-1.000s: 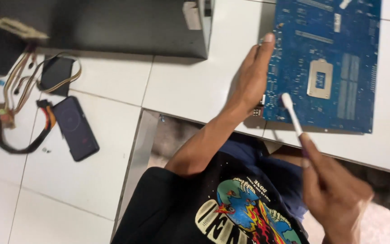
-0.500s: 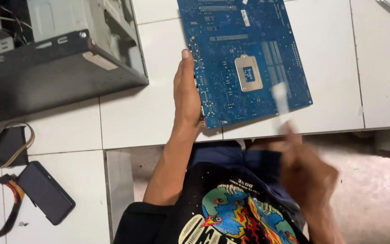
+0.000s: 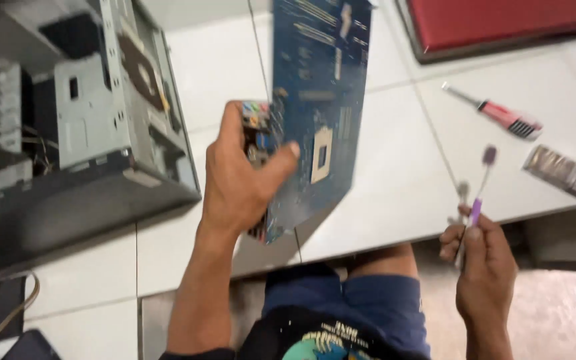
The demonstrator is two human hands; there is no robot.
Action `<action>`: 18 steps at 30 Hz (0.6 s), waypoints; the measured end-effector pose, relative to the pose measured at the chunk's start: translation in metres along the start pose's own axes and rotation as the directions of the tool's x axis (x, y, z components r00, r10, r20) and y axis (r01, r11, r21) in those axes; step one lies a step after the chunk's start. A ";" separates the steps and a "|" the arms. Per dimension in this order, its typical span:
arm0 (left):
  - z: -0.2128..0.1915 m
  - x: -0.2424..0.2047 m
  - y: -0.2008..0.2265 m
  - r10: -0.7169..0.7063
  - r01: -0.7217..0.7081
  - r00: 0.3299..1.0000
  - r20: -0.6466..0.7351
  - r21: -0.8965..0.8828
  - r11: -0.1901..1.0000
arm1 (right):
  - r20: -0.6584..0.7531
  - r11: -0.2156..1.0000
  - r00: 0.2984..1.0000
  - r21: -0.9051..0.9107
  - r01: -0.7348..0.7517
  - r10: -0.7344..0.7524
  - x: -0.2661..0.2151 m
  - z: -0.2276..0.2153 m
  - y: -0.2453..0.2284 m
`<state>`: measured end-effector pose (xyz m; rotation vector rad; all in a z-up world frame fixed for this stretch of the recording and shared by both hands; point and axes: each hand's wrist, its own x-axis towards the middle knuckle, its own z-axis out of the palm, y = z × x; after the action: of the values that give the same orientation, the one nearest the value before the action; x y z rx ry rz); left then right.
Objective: The person cleans a blue computer motherboard using a toothbrush. They scrub various components, including the CPU fan, RAM slots, and rear I/O ports, then flip the board to clean the back side before placing it back on the table.
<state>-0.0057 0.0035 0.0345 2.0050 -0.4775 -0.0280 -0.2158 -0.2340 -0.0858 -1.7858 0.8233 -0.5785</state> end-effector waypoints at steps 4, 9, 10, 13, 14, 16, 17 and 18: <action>0.008 -0.008 0.021 0.091 -0.127 0.974 0.207 0.166 0.978 | 0.020 0.926 0.992 0.357 -0.121 0.122 0.015 0.000 0.026; 0.049 -0.031 -0.002 0.604 -0.730 0.673 0.426 0.515 0.450 | 0.079 0.809 0.985 0.583 0.080 -0.155 0.023 0.000 0.021; 0.056 -0.037 -0.011 0.588 -0.724 0.683 0.433 0.508 0.467 | 0.092 0.817 0.987 0.574 0.058 -0.134 0.024 -0.002 0.021; 0.072 -0.056 -0.036 0.660 -0.768 0.628 0.413 0.464 0.441 | 0.086 0.751 0.995 0.660 -0.021 -0.048 0.028 -0.005 0.019; 0.075 -0.062 -0.041 0.659 -0.775 0.615 0.434 0.486 0.404 | 0.090 0.830 0.995 0.557 -0.021 -0.035 0.029 -0.006 0.015; 0.082 -0.074 -0.054 0.642 -0.778 0.613 0.461 0.496 0.386 | 0.104 0.901 0.995 0.431 -0.045 0.000 0.029 -0.009 0.014; 0.087 -0.080 -0.062 0.629 -0.783 0.611 0.481 0.483 0.392 | 0.125 0.979 0.992 0.204 -0.005 -0.021 0.029 -0.010 0.018; 0.091 -0.080 -0.070 0.623 -0.790 0.604 0.497 0.476 0.387 | 0.152 0.998 0.987 -0.024 0.056 -0.052 0.034 -0.009 0.020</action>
<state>-0.0772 -0.0192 -0.0830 2.2924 -1.7219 0.5314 -0.2057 -0.2700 -0.1016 -1.8578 0.6839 -0.4618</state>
